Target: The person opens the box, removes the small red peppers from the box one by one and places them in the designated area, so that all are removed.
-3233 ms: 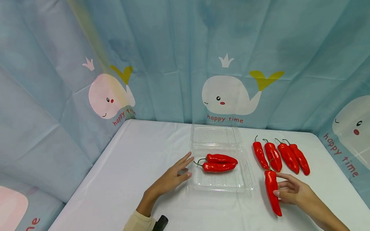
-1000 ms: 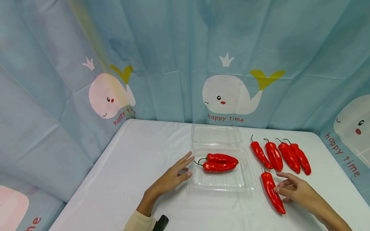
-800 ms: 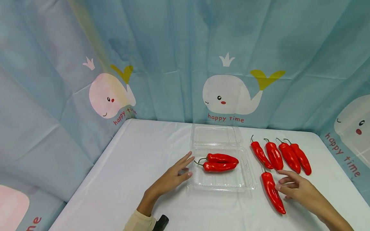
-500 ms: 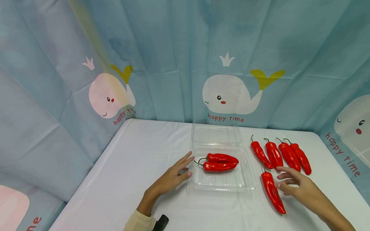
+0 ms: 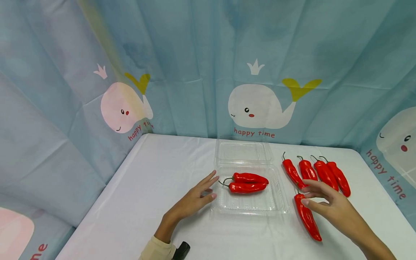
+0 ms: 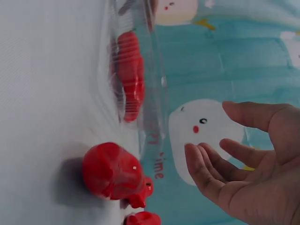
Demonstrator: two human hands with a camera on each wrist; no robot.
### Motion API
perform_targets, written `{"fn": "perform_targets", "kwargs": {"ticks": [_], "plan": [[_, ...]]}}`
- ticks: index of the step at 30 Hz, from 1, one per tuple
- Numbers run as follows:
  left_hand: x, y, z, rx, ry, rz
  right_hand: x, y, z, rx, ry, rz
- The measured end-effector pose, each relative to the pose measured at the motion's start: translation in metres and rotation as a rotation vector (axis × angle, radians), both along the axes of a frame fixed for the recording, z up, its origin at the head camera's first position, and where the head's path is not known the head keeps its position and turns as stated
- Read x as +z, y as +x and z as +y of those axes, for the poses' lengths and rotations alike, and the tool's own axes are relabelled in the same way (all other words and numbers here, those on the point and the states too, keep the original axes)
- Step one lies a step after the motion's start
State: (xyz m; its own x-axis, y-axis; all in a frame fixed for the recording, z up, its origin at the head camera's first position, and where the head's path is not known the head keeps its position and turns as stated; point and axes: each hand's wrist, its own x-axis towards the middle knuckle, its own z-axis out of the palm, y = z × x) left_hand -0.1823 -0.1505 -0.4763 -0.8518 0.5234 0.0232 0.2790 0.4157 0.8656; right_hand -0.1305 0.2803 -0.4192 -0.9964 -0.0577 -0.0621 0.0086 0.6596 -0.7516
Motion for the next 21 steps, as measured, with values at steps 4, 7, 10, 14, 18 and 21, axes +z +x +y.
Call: {"fn": "perform_targets", "kwargs": {"ticks": [4,7,10,14,18,21], "plan": [[0.0,0.0,0.0,0.002,0.0,-0.006,0.004,-0.001,-0.009,0.022,-0.035,0.08],[0.001,0.0,0.001,0.0,0.0,-0.008,0.007,-0.001,-0.014,0.047,-0.065,0.143],[0.001,0.001,0.001,0.0,0.002,-0.005,0.007,-0.001,-0.019,0.078,-0.099,0.164],[0.001,0.001,0.001,0.0,0.007,-0.002,0.007,-0.005,-0.027,0.092,-0.115,0.137],[0.002,0.002,0.001,0.0,0.006,-0.002,0.005,-0.009,-0.035,0.106,-0.148,0.133],[0.003,0.002,0.001,0.001,0.002,0.0,0.003,-0.012,-0.039,0.137,-0.193,0.136]]}}
